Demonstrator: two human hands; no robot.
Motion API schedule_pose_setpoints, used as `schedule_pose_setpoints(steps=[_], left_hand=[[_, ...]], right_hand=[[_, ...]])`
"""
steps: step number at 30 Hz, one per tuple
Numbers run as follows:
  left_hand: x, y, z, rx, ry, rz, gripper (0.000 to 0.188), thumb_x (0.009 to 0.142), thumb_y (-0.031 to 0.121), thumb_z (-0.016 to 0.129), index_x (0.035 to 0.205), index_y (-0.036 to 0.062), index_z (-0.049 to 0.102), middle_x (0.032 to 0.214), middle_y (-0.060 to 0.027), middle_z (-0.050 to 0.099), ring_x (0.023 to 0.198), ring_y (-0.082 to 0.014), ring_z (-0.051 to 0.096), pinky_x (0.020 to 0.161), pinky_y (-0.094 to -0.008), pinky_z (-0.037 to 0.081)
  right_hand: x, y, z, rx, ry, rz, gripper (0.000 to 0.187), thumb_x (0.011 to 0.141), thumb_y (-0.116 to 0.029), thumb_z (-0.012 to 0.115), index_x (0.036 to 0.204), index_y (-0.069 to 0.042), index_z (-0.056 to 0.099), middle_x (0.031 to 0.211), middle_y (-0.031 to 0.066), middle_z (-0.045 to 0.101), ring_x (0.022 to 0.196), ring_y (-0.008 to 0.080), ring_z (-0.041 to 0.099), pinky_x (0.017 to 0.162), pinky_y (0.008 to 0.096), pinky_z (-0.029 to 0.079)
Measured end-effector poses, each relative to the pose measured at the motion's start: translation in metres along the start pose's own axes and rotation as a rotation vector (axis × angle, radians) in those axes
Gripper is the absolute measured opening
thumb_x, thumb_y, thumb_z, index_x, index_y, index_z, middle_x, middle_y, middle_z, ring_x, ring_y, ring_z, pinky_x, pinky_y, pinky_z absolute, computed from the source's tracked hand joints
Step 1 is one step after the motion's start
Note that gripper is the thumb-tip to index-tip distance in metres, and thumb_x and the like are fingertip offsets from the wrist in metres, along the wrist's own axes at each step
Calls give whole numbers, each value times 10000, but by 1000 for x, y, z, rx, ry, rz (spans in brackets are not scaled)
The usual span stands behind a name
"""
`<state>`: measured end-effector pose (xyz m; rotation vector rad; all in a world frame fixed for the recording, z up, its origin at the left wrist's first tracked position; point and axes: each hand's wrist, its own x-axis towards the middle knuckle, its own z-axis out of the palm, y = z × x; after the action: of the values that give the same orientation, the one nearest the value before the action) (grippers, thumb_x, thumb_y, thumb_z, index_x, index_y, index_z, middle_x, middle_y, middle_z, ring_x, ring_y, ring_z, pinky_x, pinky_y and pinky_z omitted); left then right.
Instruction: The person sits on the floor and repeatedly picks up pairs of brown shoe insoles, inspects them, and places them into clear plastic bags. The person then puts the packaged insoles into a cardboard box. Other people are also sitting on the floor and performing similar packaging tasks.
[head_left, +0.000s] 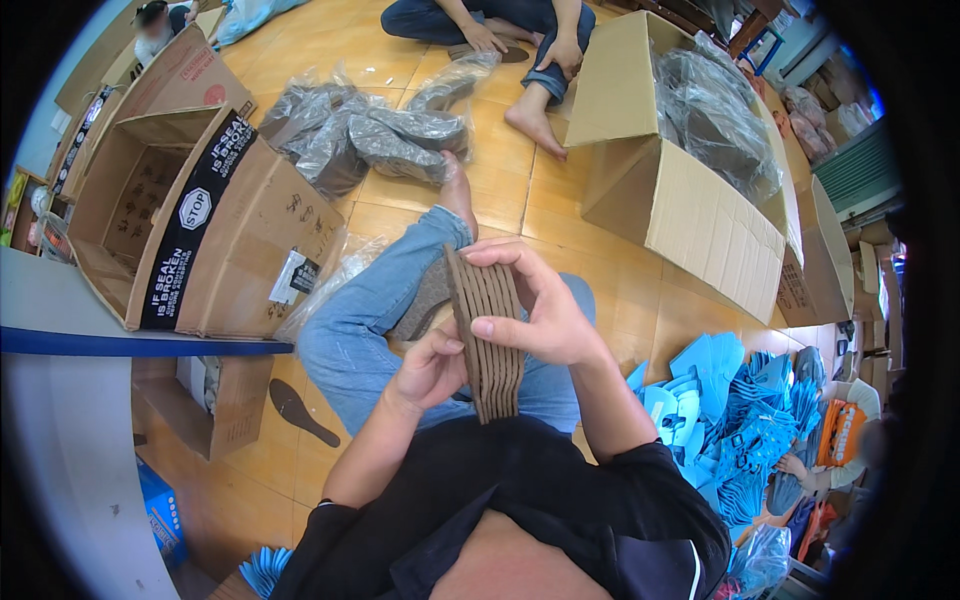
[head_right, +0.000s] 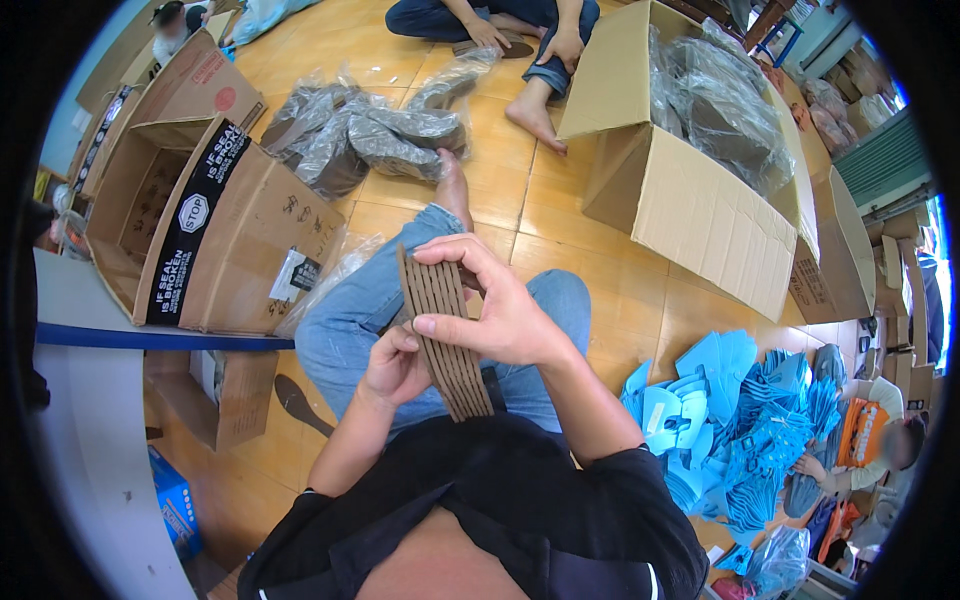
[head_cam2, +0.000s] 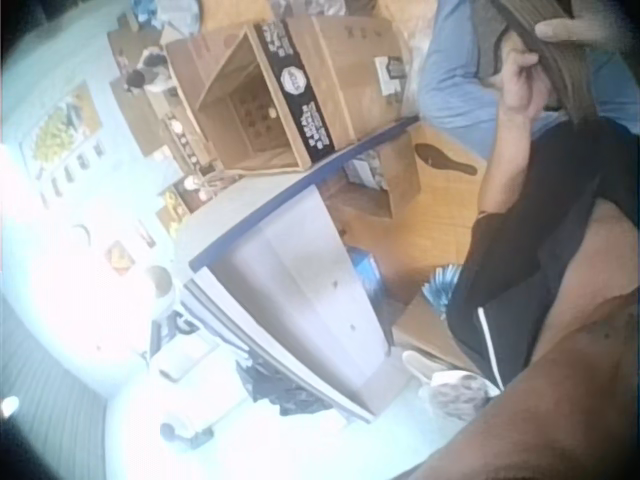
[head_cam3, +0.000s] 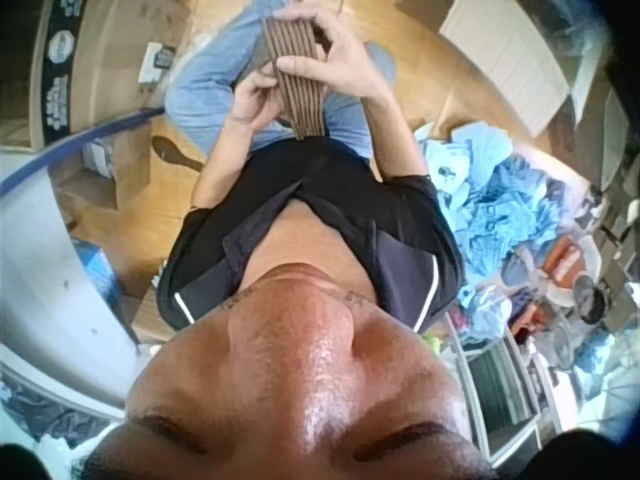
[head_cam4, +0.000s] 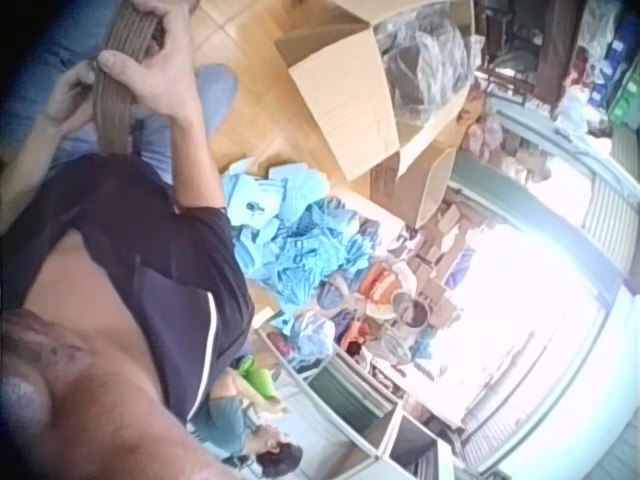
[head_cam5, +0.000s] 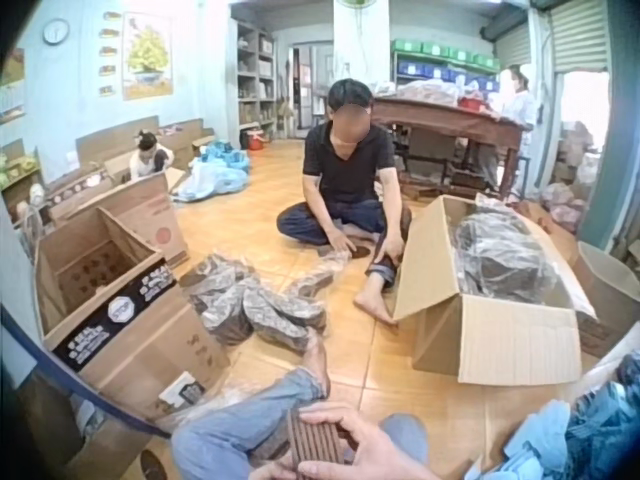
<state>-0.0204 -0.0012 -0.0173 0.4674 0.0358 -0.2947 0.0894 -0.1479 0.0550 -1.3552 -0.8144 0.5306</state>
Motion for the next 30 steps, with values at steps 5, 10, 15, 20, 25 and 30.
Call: schedule_pose_setpoints(steps=[5,10,15,20,25,30], left_hand=[[5,14,8,469,109,294,775,735,82,482,1474,13,260,1396,-169,429,1284,-272,448,1089,-378,340],[14,10,14,1106,381,668,762,763,55,499,1470,-44,233,1392,-187,423,1296,-306,423,1128,-377,250],[27,4,10,-77,451,404,568,967,354,506,1379,-13,372,1383,-176,457,1292,-306,424,1116,-408,285],[31,37,8,-172,327,523,449,956,285,559,1284,1,441,1164,-111,601,1150,-251,552,1026,-435,437],[27,52,15,777,521,808,343,883,86,626,1196,-12,525,992,-84,640,957,-187,641,893,-306,505],[27,46,14,1939,224,690,499,678,110,732,1150,38,587,940,-112,647,940,-252,646,886,-358,496]], right_hand=[[-11,-12,6,-388,131,-141,781,710,-223,837,1343,-12,431,1304,174,515,1174,280,555,977,381,437],[-21,-5,7,-694,248,-169,759,660,-155,866,1275,-6,447,1129,182,621,1022,266,644,866,335,502],[-28,33,6,-610,469,-573,773,625,-35,863,1242,-43,398,1146,185,579,1071,278,607,876,360,495],[-45,67,18,-364,296,-475,797,606,-27,873,1243,-41,394,1266,199,507,1181,298,539,968,420,449],[-48,55,10,-499,216,-134,910,610,-276,899,1323,-23,393,1275,187,525,1156,354,543,998,443,427],[-38,18,7,-770,250,-237,848,647,-405,848,1312,-41,466,1180,168,581,1058,347,582,879,412,488]])
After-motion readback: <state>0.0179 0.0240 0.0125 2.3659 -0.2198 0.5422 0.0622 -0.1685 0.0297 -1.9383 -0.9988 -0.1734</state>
